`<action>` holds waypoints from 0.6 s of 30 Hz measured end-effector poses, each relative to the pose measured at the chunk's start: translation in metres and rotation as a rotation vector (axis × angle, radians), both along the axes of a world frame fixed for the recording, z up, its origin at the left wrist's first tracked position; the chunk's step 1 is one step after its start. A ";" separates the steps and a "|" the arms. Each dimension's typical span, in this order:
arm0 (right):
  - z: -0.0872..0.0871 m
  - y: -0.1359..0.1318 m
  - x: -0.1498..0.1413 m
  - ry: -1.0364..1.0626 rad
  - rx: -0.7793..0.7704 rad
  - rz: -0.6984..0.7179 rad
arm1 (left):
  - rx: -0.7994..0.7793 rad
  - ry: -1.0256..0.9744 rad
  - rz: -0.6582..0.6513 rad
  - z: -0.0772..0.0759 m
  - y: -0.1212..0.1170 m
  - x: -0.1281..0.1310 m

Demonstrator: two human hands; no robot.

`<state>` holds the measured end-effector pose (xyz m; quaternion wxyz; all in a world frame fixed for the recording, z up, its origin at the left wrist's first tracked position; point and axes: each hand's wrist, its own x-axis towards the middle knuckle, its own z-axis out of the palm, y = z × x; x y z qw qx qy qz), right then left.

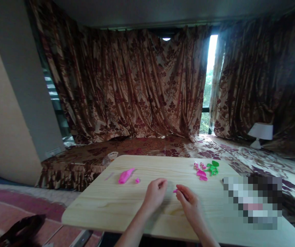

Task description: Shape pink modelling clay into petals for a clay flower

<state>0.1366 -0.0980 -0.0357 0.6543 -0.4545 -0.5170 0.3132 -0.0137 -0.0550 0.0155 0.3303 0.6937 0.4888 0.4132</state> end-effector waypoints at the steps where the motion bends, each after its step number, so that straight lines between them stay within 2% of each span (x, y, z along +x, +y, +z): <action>1: 0.001 0.000 0.000 0.006 0.004 -0.004 | -0.065 -0.053 -0.050 -0.005 -0.005 0.013; 3: 0.002 0.000 0.000 0.006 0.018 -0.009 | -0.163 -0.164 -0.121 -0.013 -0.013 0.031; 5: 0.002 0.001 0.000 -0.006 0.032 -0.004 | -0.226 -0.269 -0.157 -0.019 -0.017 0.037; 13: -0.004 0.003 0.001 -0.012 0.015 -0.032 | -0.402 -0.530 -0.241 -0.022 -0.014 0.031; 18: 0.002 -0.001 0.002 -0.078 0.009 -0.011 | -0.432 -0.625 -0.208 -0.024 -0.014 0.033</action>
